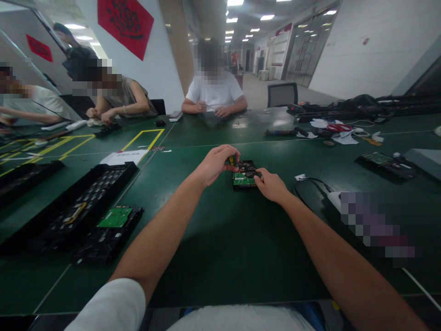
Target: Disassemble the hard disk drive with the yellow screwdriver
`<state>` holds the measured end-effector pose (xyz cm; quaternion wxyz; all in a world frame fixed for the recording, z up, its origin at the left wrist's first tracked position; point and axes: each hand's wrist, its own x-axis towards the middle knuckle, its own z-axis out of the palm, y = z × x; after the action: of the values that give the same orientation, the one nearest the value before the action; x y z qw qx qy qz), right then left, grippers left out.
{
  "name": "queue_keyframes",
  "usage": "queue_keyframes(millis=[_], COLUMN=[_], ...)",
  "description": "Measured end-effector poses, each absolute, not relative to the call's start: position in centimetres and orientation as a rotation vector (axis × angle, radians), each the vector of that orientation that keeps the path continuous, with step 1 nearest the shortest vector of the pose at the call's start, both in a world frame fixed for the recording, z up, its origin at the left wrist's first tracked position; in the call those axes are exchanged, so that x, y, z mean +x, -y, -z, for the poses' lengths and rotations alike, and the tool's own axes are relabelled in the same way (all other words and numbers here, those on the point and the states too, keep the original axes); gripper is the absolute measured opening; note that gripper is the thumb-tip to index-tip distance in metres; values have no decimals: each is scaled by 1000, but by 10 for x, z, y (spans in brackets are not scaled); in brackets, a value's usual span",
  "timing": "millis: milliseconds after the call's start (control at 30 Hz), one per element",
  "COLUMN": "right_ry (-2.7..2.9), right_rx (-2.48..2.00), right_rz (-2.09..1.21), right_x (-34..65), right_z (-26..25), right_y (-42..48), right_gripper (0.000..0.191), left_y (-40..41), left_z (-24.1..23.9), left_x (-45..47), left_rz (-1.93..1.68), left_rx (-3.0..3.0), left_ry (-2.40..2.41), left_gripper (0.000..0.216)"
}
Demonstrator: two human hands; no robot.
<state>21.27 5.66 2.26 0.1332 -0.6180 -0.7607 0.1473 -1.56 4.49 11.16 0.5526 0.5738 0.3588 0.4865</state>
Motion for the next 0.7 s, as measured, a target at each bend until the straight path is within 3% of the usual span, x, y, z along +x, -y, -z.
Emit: queue_keyframes(millis=[700], right_ry=[2203], right_rx=[-1806], right_rz=[-398], right_x=[212], right_z=[-23], right_y=[-56], right_gripper=[45], left_y=[-44], left_z=[-116], left_x=[-23], left_rz=[-1045], left_rx=[1366], left_ry=[-836], left_gripper=[18])
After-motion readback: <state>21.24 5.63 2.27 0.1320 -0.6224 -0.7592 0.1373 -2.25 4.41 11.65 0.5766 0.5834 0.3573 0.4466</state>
